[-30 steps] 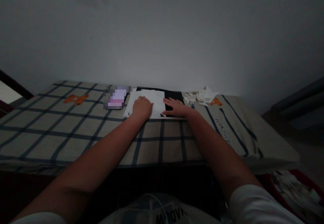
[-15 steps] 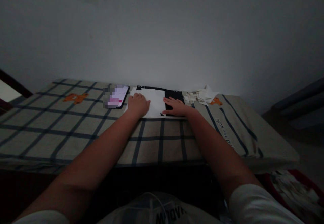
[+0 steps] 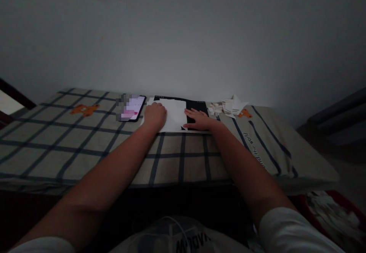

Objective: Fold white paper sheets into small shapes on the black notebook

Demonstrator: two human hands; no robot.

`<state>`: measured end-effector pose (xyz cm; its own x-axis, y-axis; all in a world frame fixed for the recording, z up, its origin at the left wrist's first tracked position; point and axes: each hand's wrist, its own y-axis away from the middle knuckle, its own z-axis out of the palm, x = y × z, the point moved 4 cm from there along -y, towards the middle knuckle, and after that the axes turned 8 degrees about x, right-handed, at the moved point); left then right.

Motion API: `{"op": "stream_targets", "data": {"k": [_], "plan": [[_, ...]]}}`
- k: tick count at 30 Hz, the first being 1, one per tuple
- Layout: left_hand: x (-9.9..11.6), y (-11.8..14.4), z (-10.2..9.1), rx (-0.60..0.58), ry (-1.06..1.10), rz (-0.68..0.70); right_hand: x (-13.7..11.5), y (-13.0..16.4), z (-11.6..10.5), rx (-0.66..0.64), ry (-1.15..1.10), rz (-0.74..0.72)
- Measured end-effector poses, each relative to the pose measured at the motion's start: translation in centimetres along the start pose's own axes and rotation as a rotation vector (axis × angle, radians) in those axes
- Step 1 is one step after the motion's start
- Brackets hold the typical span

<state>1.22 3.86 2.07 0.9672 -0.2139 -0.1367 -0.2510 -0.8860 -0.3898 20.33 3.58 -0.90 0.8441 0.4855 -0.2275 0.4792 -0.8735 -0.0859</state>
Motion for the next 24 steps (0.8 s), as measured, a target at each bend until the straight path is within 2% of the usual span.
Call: {"op": "stream_targets", "data": {"k": [3, 10, 16, 24], "plan": [[0.0, -0.2, 0.2, -0.046, -0.018, -0.012, 0.0, 0.0, 0.0, -0.001, 0.0, 0.001], [0.2, 0.4, -0.4, -0.037, -0.011, 0.023, -0.1, 0.1, -0.2, -0.011, -0.008, 0.006], [0.8, 0.6, -0.7, -0.147, -0.02, 0.002, 0.1, 0.0, 0.0, -0.018, 0.007, 0.003], [1.7, 1.1, -0.7, -0.143, 0.011, 0.01, 0.1, 0.1, -0.1, -0.031, 0.0, 0.004]]}}
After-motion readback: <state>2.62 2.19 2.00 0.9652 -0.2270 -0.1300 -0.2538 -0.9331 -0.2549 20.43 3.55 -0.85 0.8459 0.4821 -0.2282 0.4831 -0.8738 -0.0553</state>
